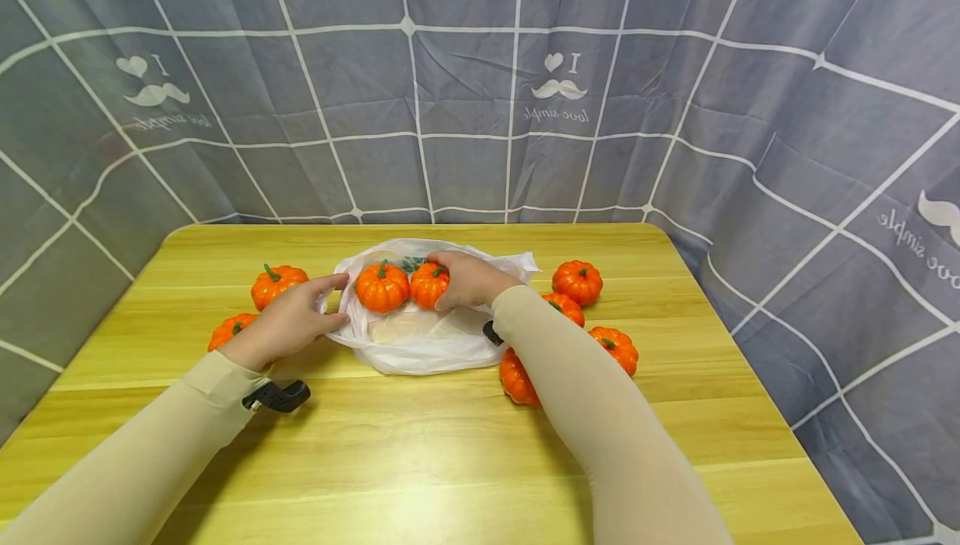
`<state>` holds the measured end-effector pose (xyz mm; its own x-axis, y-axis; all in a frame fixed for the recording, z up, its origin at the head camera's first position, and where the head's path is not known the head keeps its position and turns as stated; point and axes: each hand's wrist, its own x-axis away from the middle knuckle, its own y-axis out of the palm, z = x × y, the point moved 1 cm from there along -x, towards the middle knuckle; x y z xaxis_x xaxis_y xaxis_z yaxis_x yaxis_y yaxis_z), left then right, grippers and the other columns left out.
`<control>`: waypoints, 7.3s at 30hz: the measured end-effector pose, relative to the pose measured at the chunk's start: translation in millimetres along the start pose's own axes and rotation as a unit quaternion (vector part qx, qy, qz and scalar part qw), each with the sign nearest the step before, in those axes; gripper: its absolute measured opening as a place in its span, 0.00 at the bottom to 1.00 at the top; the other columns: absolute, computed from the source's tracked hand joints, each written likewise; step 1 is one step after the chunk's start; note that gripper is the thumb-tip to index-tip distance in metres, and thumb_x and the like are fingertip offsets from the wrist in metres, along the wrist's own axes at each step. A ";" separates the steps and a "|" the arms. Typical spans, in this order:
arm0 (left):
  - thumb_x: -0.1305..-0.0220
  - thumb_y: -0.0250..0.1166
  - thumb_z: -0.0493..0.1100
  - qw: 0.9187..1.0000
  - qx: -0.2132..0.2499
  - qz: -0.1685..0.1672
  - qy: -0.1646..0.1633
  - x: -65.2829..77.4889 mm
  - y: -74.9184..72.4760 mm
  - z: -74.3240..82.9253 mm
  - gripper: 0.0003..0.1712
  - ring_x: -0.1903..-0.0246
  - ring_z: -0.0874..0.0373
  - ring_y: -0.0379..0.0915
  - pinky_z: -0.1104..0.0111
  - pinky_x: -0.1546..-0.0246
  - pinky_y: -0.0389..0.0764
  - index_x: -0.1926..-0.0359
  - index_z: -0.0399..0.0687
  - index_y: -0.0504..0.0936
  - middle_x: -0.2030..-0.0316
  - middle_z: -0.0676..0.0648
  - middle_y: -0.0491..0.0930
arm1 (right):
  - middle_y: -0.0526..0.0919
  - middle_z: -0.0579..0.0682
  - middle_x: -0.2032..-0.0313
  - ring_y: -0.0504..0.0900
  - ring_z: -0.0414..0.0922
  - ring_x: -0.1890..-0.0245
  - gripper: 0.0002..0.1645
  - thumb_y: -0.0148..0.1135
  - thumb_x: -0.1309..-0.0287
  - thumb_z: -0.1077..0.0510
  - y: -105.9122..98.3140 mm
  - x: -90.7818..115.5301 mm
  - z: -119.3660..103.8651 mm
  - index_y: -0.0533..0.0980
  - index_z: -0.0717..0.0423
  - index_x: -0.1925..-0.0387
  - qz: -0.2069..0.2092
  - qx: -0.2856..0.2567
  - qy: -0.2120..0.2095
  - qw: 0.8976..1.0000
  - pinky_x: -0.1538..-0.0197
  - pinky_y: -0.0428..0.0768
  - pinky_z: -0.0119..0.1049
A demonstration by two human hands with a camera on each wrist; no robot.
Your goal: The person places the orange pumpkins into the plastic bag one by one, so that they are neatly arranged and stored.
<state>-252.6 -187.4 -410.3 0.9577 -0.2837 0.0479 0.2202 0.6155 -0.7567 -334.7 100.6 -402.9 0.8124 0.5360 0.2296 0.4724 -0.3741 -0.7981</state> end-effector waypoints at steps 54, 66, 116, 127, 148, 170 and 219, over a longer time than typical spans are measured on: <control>0.30 0.68 0.43 1.000 0.016 -0.001 -0.004 0.7 2.1 4.4 0.41 0.41 0.43 0.71 0.56 0.43 0.75 0.22 0.36 0.65 0.24 0.35 0.68 | 0.64 0.57 0.21 0.65 0.62 0.23 0.45 0.69 0.31 0.52 -111.9 121.2 23.6 0.60 0.49 0.19 0.147 -0.012 0.035 0.988 0.25 0.69 0.62; 0.30 0.69 0.43 1.000 0.005 0.000 0.001 0.5 2.1 5.5 0.40 0.44 0.44 0.72 0.60 0.50 0.76 0.23 0.35 0.66 0.25 0.35 0.70 | 0.60 0.67 0.21 0.60 0.69 0.23 0.50 0.68 0.32 0.48 -116.0 139.2 92.9 0.56 0.50 0.17 0.122 0.005 0.103 0.987 0.26 0.64 0.70; 0.29 0.68 0.45 1.000 0.000 -0.007 -0.008 -2.0 4.3 2.3 0.41 0.40 0.43 0.71 0.56 0.44 0.77 0.21 0.37 0.64 0.24 0.35 0.68 | 0.66 0.73 0.28 0.67 0.68 0.29 0.52 0.74 0.40 0.59 -76.7 134.7 179.5 0.57 0.62 0.20 0.056 -0.111 0.085 0.989 0.22 0.59 0.65; 0.30 0.68 0.43 1.000 -0.001 -0.003 0.000 -0.3 3.4 5.5 0.40 0.41 0.42 0.71 0.56 0.44 0.77 0.23 0.34 0.65 0.25 0.34 0.68 | 0.67 0.71 0.28 0.66 0.67 0.28 0.53 0.74 0.39 0.58 -75.0 133.2 179.3 0.56 0.61 0.20 0.057 -0.125 0.088 0.987 0.22 0.58 0.65; 0.29 0.69 0.44 1.000 0.001 -0.006 -0.003 -2.0 4.0 4.7 0.41 0.41 0.42 0.71 0.59 0.48 0.77 0.22 0.34 0.65 0.24 0.34 0.68 | 0.68 0.71 0.28 0.67 0.66 0.29 0.52 0.72 0.38 0.58 -74.3 135.6 178.1 0.56 0.62 0.19 0.058 -0.139 0.100 0.983 0.22 0.59 0.65; 0.29 0.69 0.44 1.000 0.005 -0.008 -0.007 -2.7 2.8 4.4 0.41 0.43 0.43 0.71 0.63 0.55 0.78 0.21 0.37 0.64 0.23 0.35 0.67 | 0.68 0.65 0.28 0.73 0.60 0.33 0.52 0.68 0.31 0.57 -124.4 152.2 117.1 0.51 0.52 0.16 0.169 -0.155 0.073 0.970 0.42 0.80 0.33; 0.30 0.69 0.43 1.000 -0.001 -0.001 0.005 -2.3 2.1 4.8 0.41 0.38 0.41 0.72 0.48 0.36 0.75 0.22 0.37 0.65 0.26 0.35 0.70 | 0.75 0.58 0.30 0.76 0.56 0.36 0.54 0.74 0.46 0.55 -41.0 77.1 30.1 0.61 0.45 0.19 0.002 -0.030 0.042 0.999 0.28 0.73 0.53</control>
<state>-253.5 -182.0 -408.9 0.9554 -0.2924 0.0418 0.2210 0.6138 -0.7579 -301.7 180.0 -369.3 0.8392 0.4699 0.2738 0.4862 -0.4227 -0.7648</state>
